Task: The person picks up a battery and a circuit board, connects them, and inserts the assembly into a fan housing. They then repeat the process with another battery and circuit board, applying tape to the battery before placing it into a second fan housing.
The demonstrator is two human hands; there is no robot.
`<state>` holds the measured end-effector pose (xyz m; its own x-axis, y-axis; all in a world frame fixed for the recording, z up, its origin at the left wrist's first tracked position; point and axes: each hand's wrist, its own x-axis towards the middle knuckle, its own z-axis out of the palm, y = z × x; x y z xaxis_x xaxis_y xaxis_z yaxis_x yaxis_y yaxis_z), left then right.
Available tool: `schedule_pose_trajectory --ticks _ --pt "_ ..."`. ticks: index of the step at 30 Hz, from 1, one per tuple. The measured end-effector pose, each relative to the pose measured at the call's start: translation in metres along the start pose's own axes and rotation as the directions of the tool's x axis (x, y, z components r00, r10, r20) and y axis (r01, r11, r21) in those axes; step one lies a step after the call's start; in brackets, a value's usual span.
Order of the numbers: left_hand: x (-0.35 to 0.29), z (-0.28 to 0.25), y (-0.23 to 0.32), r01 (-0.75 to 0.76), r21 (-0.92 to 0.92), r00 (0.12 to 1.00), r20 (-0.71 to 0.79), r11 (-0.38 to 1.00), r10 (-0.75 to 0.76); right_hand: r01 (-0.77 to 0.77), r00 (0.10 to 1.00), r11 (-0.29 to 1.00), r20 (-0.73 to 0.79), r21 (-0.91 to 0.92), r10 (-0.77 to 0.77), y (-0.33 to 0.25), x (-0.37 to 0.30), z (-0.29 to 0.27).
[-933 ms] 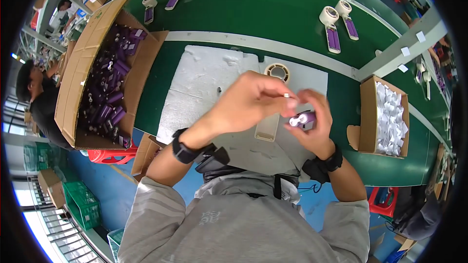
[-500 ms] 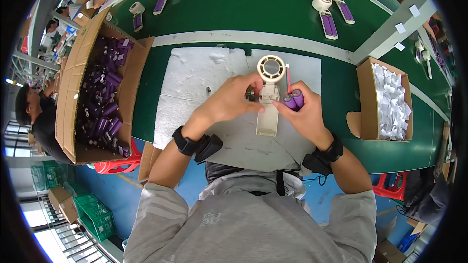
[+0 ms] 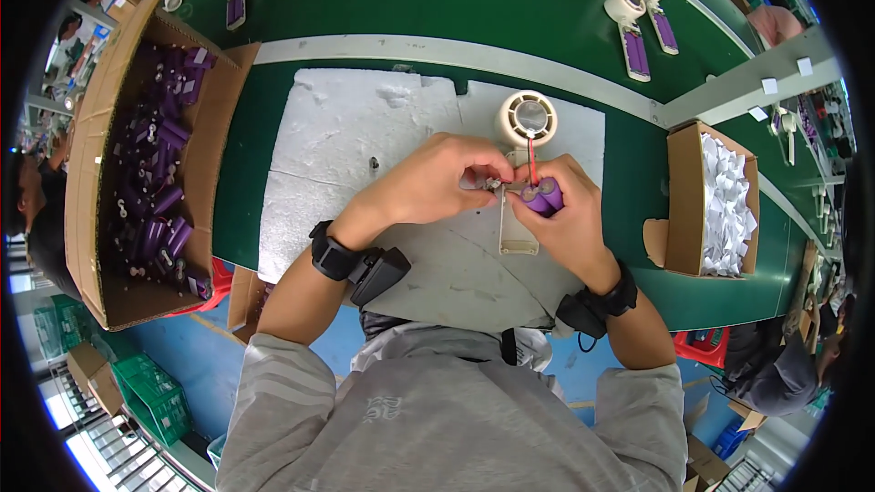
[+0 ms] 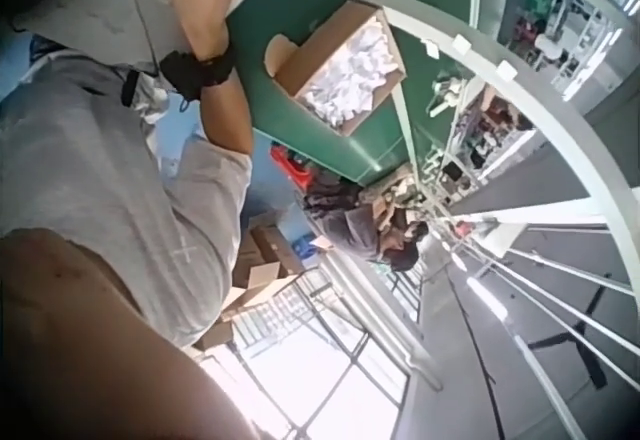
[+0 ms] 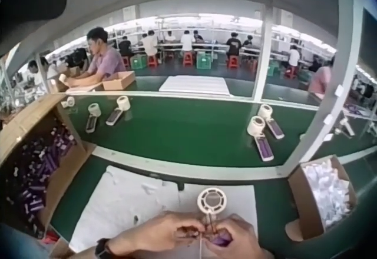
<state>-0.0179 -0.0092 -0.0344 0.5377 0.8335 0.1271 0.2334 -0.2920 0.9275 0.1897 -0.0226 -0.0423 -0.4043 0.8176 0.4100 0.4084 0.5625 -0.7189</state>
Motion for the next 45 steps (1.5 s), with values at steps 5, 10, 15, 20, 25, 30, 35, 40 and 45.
schedule_pose_trajectory --ticks 5,10,15,20,25,30,35,40,45 --pt "-0.001 -0.001 0.007 0.080 -0.106 0.997 -0.002 0.991 -0.081 -0.049 0.999 0.999 0.004 -0.013 0.049 -0.001 0.001 0.001" --pt "-0.003 -0.003 0.006 0.058 -0.072 0.998 -0.023 0.996 -0.059 -0.032 0.999 0.999 0.007 -0.033 0.032 0.001 0.000 0.001" --pt "-0.004 -0.003 -0.003 -0.110 0.074 0.991 -0.064 0.991 0.114 -0.041 0.998 0.991 0.038 -0.124 0.046 -0.006 0.003 0.000" --pt "-0.004 -0.003 0.000 -0.045 0.213 0.990 -0.118 0.976 0.072 -0.055 0.998 0.988 0.017 -0.142 0.058 -0.005 0.001 0.001" --pt "-0.003 0.004 0.003 -0.140 0.090 0.985 -0.088 0.986 0.148 -0.057 0.998 0.987 0.015 -0.152 0.060 -0.007 0.003 0.002" --pt "-0.001 0.015 0.001 -0.044 -0.051 0.989 -0.145 0.998 0.036 -0.078 0.997 0.987 -0.003 -0.144 0.078 -0.006 0.001 0.002" --pt "-0.001 0.013 -0.001 -0.087 -0.007 0.989 -0.118 0.996 0.086 -0.083 0.996 0.987 0.000 -0.137 0.084 -0.004 0.000 0.002" --pt "-0.001 0.012 0.000 -0.029 -0.044 0.995 -0.100 0.999 0.025 -0.046 0.997 0.990 -0.062 0.135 0.055 0.000 0.001 0.001" --pt "0.000 0.012 0.002 0.010 -0.002 0.996 -0.092 1.000 -0.010 0.008 0.996 0.992 -0.086 0.125 0.003 0.002 0.000 -0.012"
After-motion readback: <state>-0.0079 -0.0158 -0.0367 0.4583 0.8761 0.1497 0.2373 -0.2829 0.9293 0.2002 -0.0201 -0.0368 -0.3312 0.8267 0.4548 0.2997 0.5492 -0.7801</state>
